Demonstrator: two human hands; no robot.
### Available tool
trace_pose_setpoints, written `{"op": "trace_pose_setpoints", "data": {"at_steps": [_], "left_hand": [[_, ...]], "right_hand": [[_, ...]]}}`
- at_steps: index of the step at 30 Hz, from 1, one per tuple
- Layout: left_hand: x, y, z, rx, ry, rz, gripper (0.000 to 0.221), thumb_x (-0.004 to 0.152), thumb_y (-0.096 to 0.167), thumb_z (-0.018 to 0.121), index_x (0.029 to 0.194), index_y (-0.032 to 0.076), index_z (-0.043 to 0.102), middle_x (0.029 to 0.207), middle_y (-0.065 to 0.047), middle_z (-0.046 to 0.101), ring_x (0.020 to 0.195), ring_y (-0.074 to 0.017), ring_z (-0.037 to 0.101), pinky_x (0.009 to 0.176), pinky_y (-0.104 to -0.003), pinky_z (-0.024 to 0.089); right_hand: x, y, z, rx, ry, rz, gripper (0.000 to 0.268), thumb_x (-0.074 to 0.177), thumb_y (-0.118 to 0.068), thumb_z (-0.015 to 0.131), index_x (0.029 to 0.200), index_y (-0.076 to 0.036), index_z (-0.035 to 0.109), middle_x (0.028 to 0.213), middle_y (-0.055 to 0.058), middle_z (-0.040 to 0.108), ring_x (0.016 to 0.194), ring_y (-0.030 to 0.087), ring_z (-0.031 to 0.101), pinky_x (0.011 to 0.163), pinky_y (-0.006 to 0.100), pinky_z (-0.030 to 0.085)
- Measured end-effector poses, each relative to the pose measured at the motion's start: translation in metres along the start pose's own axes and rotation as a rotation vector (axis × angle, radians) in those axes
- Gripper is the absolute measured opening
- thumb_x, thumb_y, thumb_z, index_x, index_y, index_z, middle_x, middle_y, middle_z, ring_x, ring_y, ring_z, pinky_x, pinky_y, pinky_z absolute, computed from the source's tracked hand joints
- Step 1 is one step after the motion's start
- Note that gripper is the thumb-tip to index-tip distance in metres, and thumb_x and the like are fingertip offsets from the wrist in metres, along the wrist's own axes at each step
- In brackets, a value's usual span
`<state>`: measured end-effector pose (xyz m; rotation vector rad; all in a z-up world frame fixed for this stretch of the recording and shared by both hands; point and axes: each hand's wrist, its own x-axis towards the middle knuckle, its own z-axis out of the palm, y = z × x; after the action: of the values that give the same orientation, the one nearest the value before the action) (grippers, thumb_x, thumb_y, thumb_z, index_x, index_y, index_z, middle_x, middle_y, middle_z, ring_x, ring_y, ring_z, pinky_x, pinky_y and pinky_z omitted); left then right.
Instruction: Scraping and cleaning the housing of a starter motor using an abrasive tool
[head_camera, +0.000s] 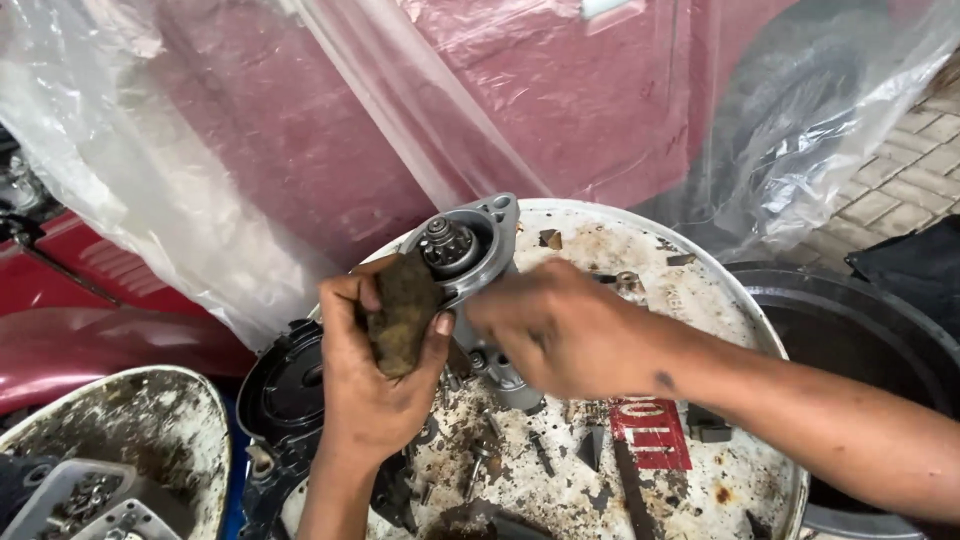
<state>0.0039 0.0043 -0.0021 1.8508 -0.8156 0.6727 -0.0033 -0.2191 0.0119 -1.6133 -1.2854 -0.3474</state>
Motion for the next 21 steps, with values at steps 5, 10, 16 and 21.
{"op": "trace_pose_setpoints", "data": {"at_steps": [5, 10, 16, 21], "left_hand": [[0.0, -0.01, 0.0, 0.063, -0.012, 0.116, 0.04, 0.094, 0.016, 0.068, 0.108, 0.014, 0.03, 0.098, -0.005, 0.037, 0.091, -0.016, 0.047, 0.071, -0.03, 0.05], [0.001, 0.004, 0.001, -0.052, -0.012, 0.056, 0.043, 0.091, 0.007, 0.068, 0.107, 0.016, 0.029, 0.114, -0.014, 0.051, 0.106, -0.021, 0.054, 0.081, -0.032, 0.052], [0.004, 0.009, 0.006, -0.025, 0.017, 0.042, 0.041, 0.092, 0.01, 0.067, 0.106, 0.014, 0.028, 0.116, -0.015, 0.052, 0.108, -0.022, 0.052, 0.088, -0.034, 0.046], [0.001, 0.012, 0.002, -0.037, 0.015, 0.029, 0.042, 0.091, 0.004, 0.066, 0.107, 0.015, 0.028, 0.119, -0.017, 0.054, 0.109, -0.0228, 0.055, 0.084, -0.033, 0.051]], "right_hand": [[0.019, -0.041, -0.016, -0.314, -0.101, 0.348, 0.035, 0.095, 0.001, 0.044, 0.084, -0.009, 0.076, 0.061, 0.004, 0.074, 0.036, 0.004, 0.057, 0.02, 0.017, 0.039], [0.002, -0.029, -0.002, -0.16, -0.14, 0.173, 0.026, 0.088, 0.011, 0.037, 0.092, -0.009, 0.054, 0.062, 0.001, 0.053, 0.047, 0.009, 0.053, 0.042, 0.021, 0.05], [-0.009, -0.005, -0.005, -0.174, -0.092, -0.079, 0.026, 0.089, 0.011, 0.041, 0.088, -0.004, 0.061, 0.058, 0.0, 0.054, 0.04, 0.005, 0.051, 0.032, 0.016, 0.041], [-0.004, -0.01, -0.015, -0.074, -0.222, 0.057, 0.025, 0.084, 0.0, 0.037, 0.065, -0.015, 0.041, 0.057, -0.007, 0.038, 0.046, 0.009, 0.043, 0.041, 0.019, 0.043]]}}
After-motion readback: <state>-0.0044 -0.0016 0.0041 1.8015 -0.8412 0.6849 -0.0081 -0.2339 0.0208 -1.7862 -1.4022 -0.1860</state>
